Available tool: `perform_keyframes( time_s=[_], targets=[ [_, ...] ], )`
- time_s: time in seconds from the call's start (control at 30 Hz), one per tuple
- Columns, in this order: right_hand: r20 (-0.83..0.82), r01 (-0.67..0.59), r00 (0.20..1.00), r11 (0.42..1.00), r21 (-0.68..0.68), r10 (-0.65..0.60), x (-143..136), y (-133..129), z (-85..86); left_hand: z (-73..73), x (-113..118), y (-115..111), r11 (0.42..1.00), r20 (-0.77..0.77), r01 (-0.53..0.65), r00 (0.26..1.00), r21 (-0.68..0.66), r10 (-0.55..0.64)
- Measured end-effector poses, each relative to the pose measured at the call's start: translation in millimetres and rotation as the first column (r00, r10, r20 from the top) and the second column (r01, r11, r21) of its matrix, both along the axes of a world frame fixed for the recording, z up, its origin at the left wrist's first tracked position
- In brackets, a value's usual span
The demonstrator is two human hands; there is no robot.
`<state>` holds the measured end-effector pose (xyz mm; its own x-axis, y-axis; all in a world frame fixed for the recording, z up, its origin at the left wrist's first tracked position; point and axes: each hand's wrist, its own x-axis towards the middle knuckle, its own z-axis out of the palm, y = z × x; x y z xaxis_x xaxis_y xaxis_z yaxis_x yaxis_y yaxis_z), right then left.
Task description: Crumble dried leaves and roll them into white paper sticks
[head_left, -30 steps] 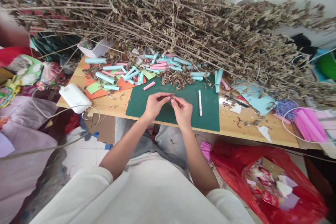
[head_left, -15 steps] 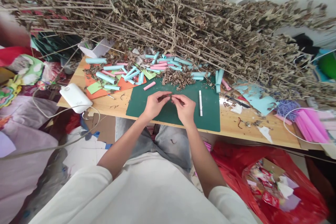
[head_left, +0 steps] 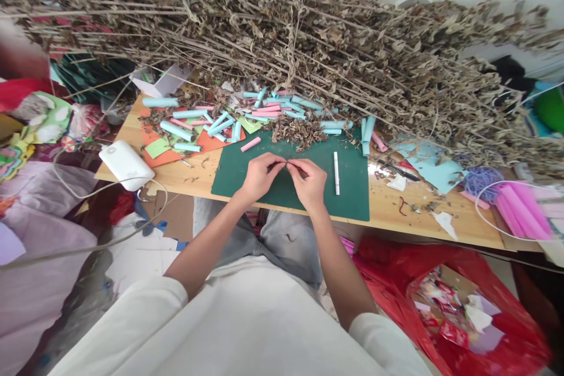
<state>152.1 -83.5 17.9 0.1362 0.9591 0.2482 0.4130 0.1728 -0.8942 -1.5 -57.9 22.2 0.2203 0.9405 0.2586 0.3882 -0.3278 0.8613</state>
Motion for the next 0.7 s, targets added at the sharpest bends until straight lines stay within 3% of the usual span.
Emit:
perform_keyframes(
  time_s=[0.2,0.37,0.7],
  targets=[
    [0.323,-0.070,0.946,0.993,0.093,0.036,2.0,2.3,-3.1,-8.0,-0.6,1.3,0.995,-0.118,0.033,0.993,0.094,-0.022],
    [0.468,-0.092,0.882,0.994,0.058,0.054,1.3,2.5,-5.1,-12.6,1.3,1.1,0.990,-0.205,0.055,0.978,0.130,-0.027],
    [0.202,0.126,0.968,0.985,0.122,-0.149,2.1,7.0,-4.0,-6.9,7.8,7.2,0.998,-0.057,-0.065,0.996,0.016,0.066]
  ],
)
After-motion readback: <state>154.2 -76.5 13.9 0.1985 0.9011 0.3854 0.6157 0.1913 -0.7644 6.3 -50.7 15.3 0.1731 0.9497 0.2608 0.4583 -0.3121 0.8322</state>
